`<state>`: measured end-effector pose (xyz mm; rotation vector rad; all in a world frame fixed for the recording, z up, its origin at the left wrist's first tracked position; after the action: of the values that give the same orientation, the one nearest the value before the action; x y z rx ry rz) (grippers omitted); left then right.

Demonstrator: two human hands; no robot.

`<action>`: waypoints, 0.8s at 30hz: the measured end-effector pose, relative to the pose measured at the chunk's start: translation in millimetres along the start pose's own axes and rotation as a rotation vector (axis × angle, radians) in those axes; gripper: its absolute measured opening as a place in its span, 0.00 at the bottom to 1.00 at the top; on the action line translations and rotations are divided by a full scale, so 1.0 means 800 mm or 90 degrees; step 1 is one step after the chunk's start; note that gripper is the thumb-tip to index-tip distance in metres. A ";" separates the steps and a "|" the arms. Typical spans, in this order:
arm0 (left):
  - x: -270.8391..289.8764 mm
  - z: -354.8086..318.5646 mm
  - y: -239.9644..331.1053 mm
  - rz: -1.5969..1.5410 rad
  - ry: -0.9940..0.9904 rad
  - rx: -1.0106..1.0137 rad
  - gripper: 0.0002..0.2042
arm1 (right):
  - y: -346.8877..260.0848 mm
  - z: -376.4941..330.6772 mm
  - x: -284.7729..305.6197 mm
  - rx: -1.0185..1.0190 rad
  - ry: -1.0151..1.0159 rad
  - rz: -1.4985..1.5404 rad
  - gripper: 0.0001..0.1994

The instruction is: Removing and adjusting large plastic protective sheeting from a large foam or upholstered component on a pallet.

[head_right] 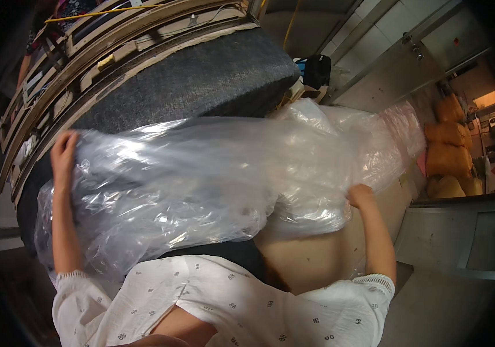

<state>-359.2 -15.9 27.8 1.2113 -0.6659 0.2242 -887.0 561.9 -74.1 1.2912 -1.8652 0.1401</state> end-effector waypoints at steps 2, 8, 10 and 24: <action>0.096 -0.021 -0.077 0.030 0.057 0.072 0.09 | 0.066 0.005 -0.036 -0.078 -0.034 -0.101 0.10; 0.412 -0.129 -0.321 0.348 0.266 0.258 0.18 | 0.129 0.047 0.293 -0.102 0.757 0.080 0.11; 0.453 -0.167 -0.369 0.426 0.287 0.372 0.18 | 0.108 0.068 0.416 -0.009 0.901 0.678 0.16; 0.589 -0.356 -0.411 0.266 0.169 0.385 0.18 | -0.249 0.130 0.498 0.314 0.481 0.362 0.23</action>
<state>278.5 40.9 -11.5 1.5659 -0.6294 0.9737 -829.7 129.2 62.7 0.7770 -1.4933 1.2674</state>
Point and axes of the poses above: each hand's wrist, its own z-axis towards the middle knuckle, its own x-axis out of the back of the hand, y = z × x, the point moved 4 cm from there along z, towards the middle knuckle, and after that the axes turned 7 degrees about x, right-handed, at the moved point
